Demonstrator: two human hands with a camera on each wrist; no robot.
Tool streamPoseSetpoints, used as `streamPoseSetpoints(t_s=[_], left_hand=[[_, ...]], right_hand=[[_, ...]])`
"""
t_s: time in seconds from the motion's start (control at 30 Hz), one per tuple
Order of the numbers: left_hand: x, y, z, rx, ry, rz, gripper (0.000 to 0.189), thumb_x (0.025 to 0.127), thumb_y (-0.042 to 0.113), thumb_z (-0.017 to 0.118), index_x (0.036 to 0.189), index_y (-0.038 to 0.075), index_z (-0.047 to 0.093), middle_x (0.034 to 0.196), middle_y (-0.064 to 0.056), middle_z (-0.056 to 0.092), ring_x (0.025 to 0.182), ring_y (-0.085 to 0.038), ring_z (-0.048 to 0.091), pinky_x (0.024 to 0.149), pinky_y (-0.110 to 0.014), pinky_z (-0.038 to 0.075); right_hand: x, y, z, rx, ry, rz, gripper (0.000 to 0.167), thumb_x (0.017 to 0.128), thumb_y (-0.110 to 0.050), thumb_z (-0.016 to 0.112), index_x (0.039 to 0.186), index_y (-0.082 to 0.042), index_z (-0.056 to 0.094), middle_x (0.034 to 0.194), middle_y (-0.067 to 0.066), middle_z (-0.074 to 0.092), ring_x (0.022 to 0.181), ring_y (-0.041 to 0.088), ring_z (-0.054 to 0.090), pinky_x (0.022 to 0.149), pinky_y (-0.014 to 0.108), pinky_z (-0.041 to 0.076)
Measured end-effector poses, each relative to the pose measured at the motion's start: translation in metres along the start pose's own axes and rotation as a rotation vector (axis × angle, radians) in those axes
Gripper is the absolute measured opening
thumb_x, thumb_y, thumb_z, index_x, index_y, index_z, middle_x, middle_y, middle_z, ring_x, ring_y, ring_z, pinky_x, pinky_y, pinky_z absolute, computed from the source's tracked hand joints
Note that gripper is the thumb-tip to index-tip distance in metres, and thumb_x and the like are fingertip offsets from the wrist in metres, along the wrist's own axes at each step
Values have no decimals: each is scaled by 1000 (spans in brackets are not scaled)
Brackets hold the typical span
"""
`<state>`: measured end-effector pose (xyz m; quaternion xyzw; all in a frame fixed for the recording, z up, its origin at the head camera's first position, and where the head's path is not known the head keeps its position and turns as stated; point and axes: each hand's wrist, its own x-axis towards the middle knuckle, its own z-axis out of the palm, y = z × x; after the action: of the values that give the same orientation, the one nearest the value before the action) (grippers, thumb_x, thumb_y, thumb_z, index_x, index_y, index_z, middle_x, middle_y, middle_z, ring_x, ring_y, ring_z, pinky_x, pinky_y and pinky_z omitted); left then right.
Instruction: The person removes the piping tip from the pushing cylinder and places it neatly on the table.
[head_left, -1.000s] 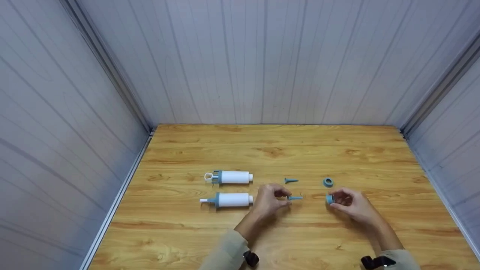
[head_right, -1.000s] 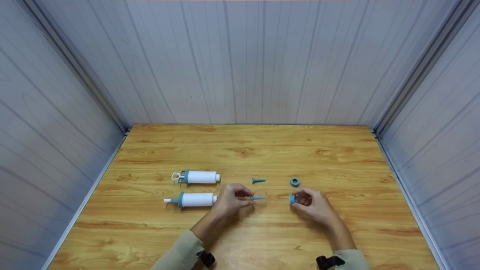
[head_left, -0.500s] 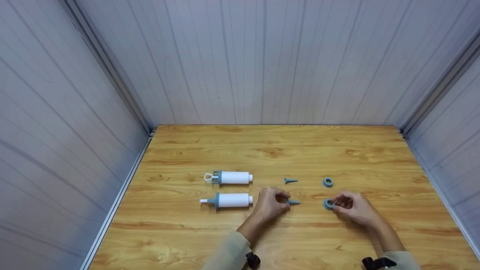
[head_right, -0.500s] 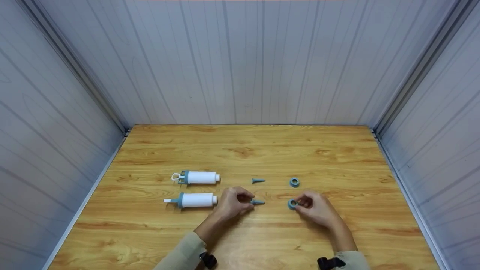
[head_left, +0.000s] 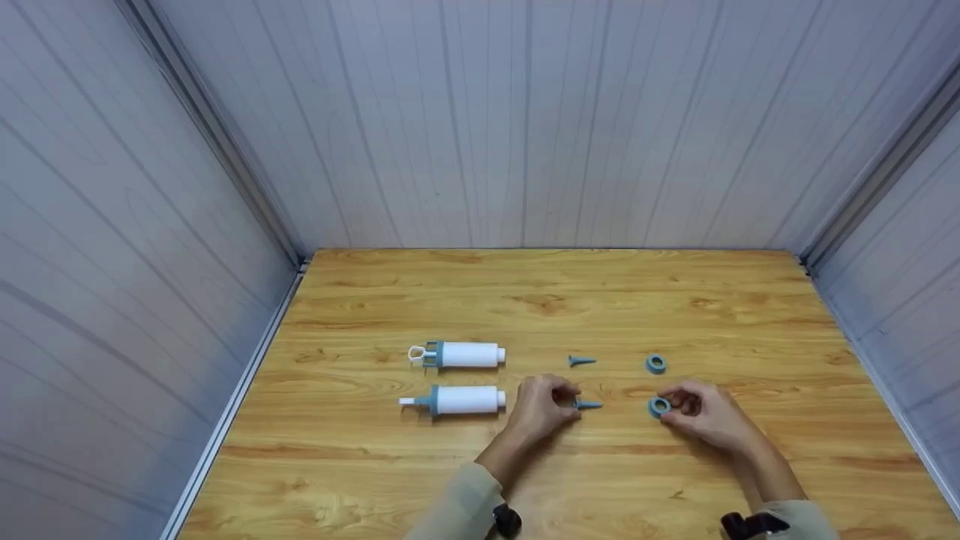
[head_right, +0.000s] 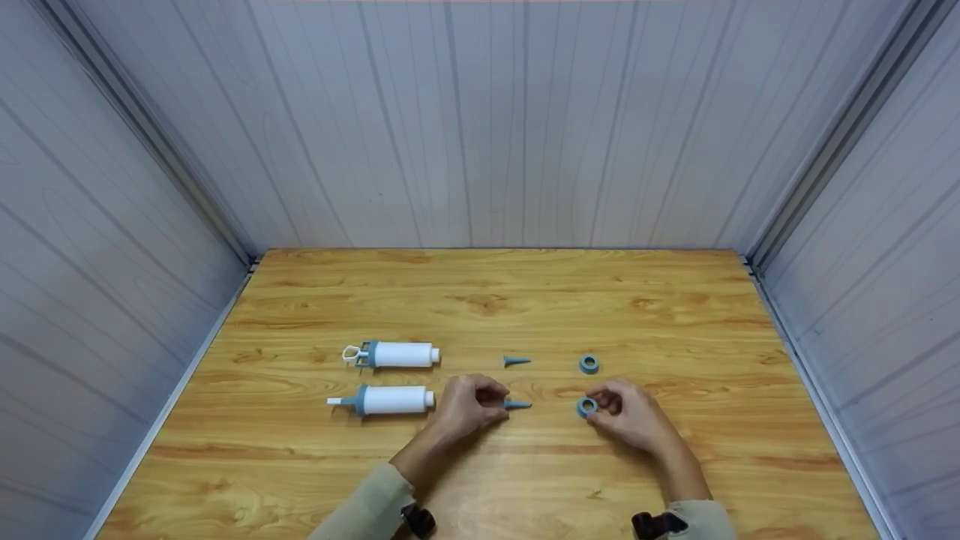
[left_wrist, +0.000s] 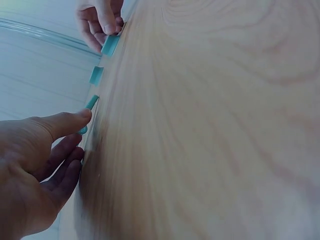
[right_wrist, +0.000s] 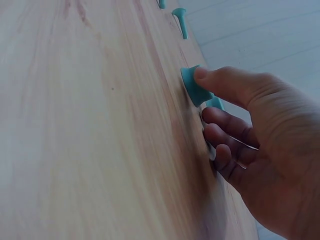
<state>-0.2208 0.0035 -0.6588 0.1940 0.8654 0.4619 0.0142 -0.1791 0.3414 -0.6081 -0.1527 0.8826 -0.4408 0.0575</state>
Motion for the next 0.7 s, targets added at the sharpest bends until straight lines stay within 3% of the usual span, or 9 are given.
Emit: streamPoseSetpoints(t_s=[0.23, 0.4, 0.57, 0.7], left_hand=[[2, -6, 2, -30, -10, -21, 26, 87, 16, 99, 111, 20, 90, 108, 9, 88, 95, 8, 74, 86, -15, 60], [-4, 10, -8, -41, 6, 18, 25, 87, 11, 98, 110, 15, 89, 106, 4, 89, 94, 0, 78, 83, -20, 63], [-5, 12, -12, -56, -27, 5, 26, 89, 13, 97, 113, 16, 89, 107, 5, 88, 94, 1, 77, 82, -20, 63], [-9, 29, -24, -77, -60, -24, 26, 92, 14, 94, 118, 11, 88, 112, 0, 89, 100, -5, 81, 88, -23, 66]], right_hand=[[-1, 3, -3, 6, -12, 5, 31, 99, -11, 87, 127, 0, 80, 109, 14, 78, 86, -1, 62, 74, 21, 53], [-1, 2, -4, -8, -10, 12, 34, 99, -15, 88, 129, -1, 79, 111, 15, 78, 88, -2, 63, 76, 21, 54], [-1, -1, -5, -2, 3, 43, 37, 101, -21, 87, 131, -2, 78, 110, 12, 79, 87, -1, 65, 76, 21, 55], [-1, -4, -7, 24, 3, 40, 36, 104, -19, 83, 133, 1, 75, 109, 10, 79, 88, 0, 66, 76, 21, 55]])
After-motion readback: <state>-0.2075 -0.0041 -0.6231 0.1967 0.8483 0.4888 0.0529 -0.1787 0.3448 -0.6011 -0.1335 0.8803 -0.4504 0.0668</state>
